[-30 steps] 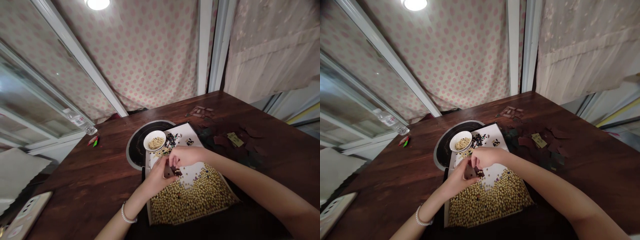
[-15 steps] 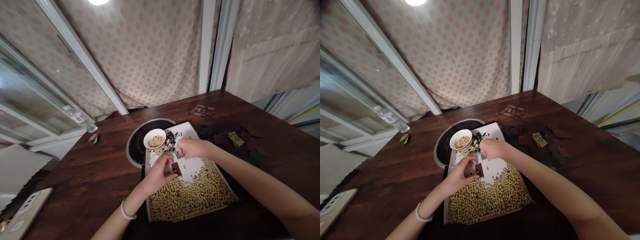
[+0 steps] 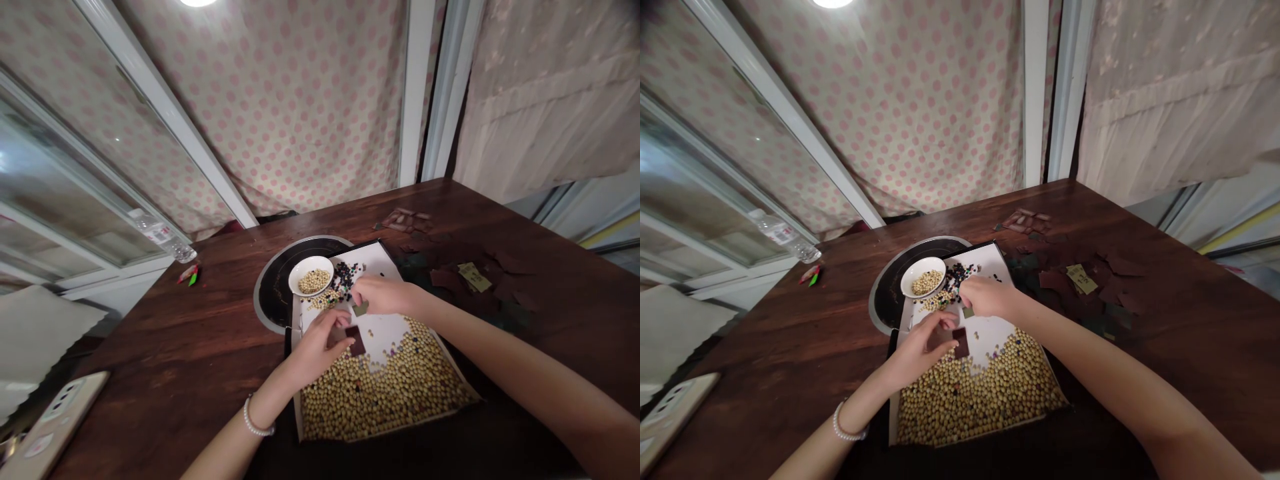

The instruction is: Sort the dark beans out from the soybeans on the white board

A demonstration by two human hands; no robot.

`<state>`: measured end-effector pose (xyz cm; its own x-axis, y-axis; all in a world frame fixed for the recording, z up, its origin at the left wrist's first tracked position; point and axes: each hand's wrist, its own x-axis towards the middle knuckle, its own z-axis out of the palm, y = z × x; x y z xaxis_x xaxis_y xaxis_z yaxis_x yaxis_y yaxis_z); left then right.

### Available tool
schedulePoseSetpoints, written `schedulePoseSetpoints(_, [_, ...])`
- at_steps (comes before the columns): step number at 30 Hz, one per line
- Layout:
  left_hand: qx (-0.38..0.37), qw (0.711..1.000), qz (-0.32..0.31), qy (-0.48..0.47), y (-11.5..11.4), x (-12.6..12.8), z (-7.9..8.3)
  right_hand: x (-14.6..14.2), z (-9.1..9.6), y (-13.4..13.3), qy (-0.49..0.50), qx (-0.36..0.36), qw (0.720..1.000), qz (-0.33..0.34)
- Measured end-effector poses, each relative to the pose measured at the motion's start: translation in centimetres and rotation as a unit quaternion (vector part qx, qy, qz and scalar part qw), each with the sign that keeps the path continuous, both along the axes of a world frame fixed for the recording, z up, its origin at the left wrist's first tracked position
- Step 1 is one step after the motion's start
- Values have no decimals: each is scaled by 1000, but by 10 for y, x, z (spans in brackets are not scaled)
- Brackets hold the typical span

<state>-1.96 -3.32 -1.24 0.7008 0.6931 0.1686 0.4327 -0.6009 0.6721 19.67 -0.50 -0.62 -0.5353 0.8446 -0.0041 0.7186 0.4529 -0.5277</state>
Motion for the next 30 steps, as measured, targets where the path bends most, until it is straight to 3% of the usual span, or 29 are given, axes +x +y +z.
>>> schedulePoseSetpoints(6, [15,999,28,-4,3,0,-3,-1,-4,3,-14,-3,1000,3])
schedulePoseSetpoints(18, [57,996,74,3,5,-1,0,-6,14,-3,-42,-15,999,16])
schedulePoseSetpoints(25, [53,992,114,-7,8,-4,-1,-14,31,-20,8,2,995,98])
schedulePoseSetpoints(27, [47,992,114,-12,8,-3,-1,-19,31,-26,32,2,989,142])
schedulePoseSetpoints(30, [38,993,113,-19,9,-2,-2,-26,27,-33,50,4,989,140])
